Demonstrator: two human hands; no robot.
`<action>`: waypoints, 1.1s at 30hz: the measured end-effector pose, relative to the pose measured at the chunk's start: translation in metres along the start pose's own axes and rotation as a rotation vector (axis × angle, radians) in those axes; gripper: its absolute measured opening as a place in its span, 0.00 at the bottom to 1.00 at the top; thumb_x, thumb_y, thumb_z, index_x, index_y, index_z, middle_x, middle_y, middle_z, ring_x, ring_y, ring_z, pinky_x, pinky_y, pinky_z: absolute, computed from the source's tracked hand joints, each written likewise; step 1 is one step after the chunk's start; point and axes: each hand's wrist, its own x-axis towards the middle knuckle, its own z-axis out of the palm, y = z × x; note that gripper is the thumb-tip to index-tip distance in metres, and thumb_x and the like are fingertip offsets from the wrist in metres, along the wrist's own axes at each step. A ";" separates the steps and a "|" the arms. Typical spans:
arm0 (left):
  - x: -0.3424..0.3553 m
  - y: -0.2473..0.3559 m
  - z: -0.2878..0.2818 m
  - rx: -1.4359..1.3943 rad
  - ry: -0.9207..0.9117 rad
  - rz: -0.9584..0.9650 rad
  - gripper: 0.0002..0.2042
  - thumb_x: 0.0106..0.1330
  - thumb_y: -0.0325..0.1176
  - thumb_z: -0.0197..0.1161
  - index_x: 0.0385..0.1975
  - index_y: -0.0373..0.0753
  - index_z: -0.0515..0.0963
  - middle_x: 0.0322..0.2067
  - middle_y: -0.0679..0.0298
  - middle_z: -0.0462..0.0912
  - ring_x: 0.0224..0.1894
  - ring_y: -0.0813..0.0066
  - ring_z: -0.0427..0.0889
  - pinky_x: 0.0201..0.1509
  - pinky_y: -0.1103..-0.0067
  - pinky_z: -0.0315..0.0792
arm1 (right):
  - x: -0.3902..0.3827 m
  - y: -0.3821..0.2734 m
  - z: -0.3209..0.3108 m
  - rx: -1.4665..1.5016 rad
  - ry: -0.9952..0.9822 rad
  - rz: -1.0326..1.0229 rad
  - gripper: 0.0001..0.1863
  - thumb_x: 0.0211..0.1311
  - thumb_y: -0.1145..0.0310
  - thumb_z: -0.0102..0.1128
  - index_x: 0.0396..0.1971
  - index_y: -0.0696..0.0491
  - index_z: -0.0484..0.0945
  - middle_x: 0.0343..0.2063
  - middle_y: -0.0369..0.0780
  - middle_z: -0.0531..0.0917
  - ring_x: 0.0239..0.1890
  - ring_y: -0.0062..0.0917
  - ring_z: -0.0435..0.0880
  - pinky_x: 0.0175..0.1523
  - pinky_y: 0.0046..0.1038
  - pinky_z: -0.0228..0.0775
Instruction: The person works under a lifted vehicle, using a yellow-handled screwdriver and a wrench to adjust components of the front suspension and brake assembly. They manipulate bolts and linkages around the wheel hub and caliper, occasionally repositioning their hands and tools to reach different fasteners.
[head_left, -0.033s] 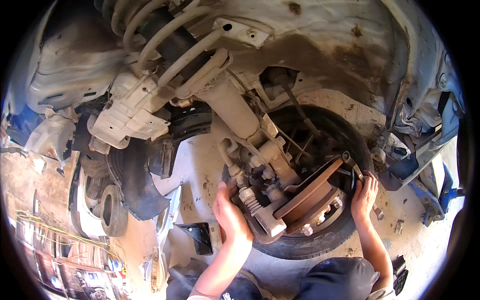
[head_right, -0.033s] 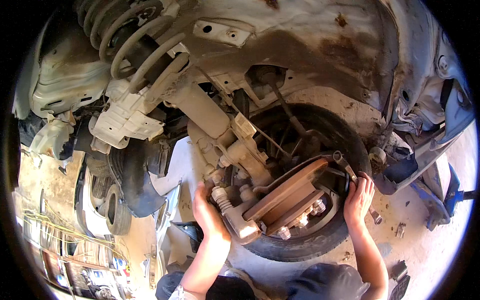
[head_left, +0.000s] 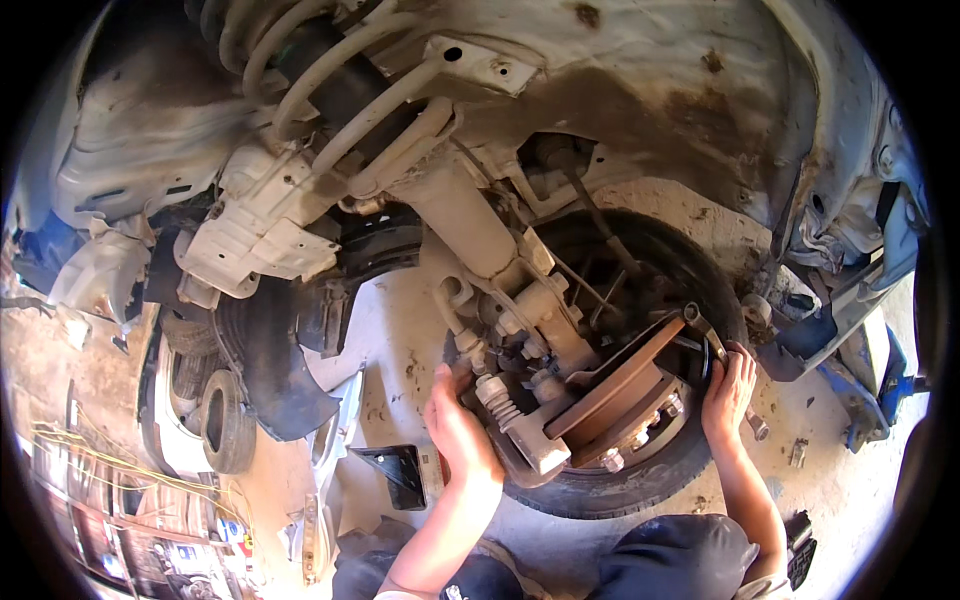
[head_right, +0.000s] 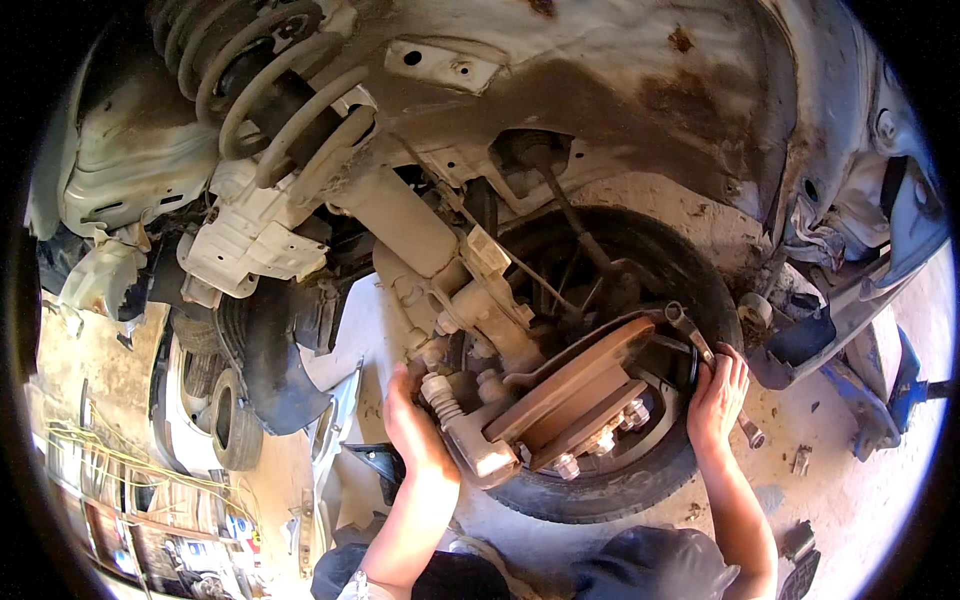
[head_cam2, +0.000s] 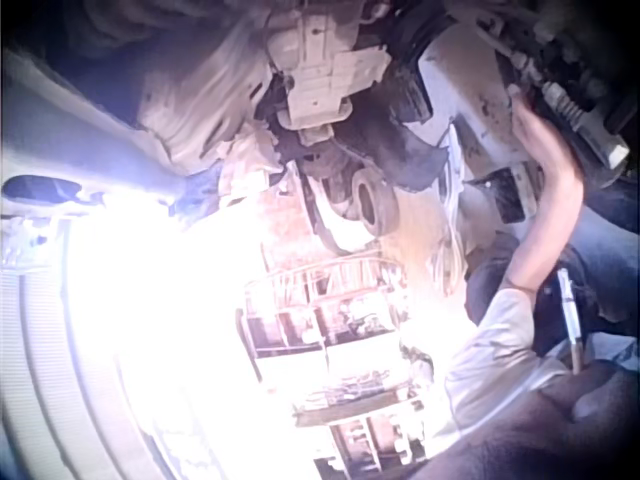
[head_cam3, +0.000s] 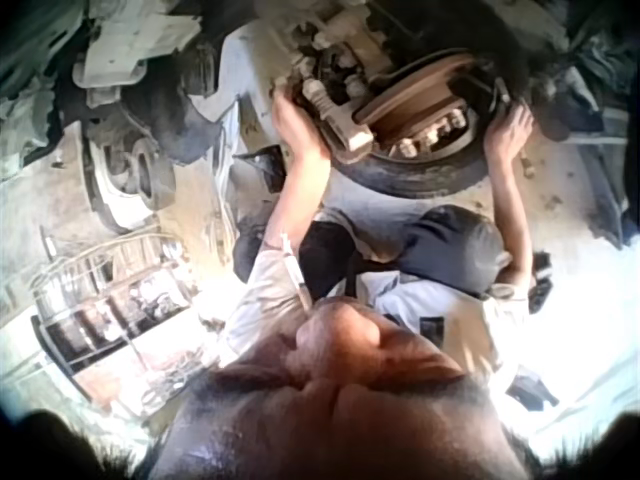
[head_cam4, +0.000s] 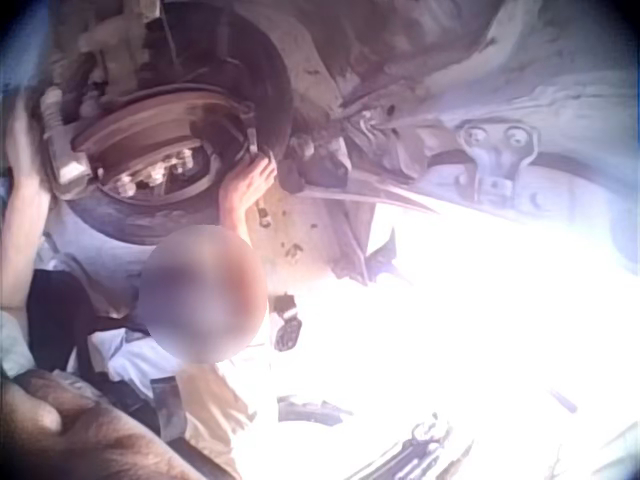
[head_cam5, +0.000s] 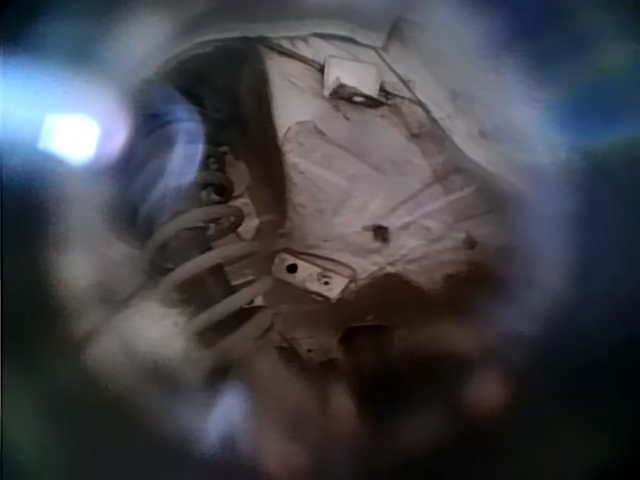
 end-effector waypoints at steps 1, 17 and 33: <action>0.001 0.000 -0.001 -0.029 0.005 0.000 0.23 0.72 0.47 0.49 0.47 0.29 0.76 0.43 0.55 0.80 0.44 0.66 0.79 0.52 0.71 0.72 | 0.000 0.000 0.000 0.000 -0.009 0.003 0.10 0.64 0.73 0.52 0.43 0.59 0.72 0.50 0.48 0.75 0.54 0.45 0.71 0.60 0.42 0.61; 0.031 0.003 -0.028 0.003 0.001 -0.010 0.22 0.70 0.49 0.54 0.36 0.31 0.78 0.31 0.60 0.80 0.33 0.72 0.77 0.40 0.76 0.71 | -0.001 0.000 -0.004 0.027 -0.004 0.010 0.10 0.63 0.77 0.53 0.43 0.59 0.71 0.52 0.49 0.74 0.55 0.46 0.71 0.60 0.42 0.61; 0.040 0.024 -0.020 0.196 0.125 0.097 0.24 0.68 0.52 0.57 0.31 0.32 0.78 0.28 0.59 0.81 0.29 0.71 0.78 0.36 0.77 0.73 | -0.004 0.008 -0.001 -0.018 -0.056 0.008 0.10 0.66 0.73 0.50 0.45 0.60 0.70 0.54 0.49 0.73 0.58 0.46 0.69 0.62 0.43 0.59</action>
